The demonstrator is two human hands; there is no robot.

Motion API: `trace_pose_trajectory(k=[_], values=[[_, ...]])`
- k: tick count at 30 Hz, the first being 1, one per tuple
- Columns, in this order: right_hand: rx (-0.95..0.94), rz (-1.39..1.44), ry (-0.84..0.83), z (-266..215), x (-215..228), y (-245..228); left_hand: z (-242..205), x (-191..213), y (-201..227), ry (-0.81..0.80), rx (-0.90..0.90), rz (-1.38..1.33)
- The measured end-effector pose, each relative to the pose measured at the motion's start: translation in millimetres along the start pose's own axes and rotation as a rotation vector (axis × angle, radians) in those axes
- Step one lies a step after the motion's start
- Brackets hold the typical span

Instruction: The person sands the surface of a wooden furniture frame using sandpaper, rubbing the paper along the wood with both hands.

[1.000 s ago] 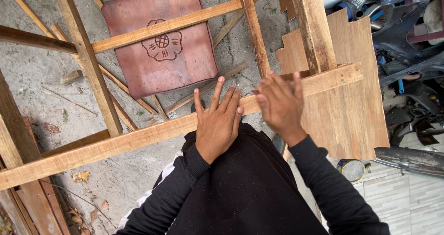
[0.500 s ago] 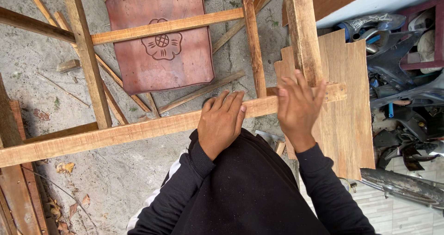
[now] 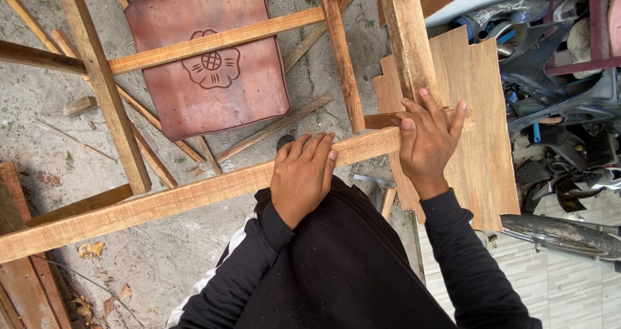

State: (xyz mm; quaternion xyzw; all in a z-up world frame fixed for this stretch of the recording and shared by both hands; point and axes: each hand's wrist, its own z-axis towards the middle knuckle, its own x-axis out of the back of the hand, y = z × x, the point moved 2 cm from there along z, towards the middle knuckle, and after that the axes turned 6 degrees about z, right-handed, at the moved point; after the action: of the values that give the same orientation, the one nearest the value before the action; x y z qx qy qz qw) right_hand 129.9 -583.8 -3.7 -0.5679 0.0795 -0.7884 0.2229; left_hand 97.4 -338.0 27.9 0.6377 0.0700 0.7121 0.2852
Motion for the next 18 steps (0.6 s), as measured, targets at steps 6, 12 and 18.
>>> trace_pose_trajectory(k=[6,12,18], values=[[0.080,0.069,-0.073,-20,-26,-45,-2,0,3,-0.014,0.022,0.037],[0.067,-0.044,-0.023,4,11,27,4,-7,16,-0.041,0.065,0.075],[0.122,0.036,-0.059,3,9,36,17,-33,54,-0.009,0.105,0.074]])
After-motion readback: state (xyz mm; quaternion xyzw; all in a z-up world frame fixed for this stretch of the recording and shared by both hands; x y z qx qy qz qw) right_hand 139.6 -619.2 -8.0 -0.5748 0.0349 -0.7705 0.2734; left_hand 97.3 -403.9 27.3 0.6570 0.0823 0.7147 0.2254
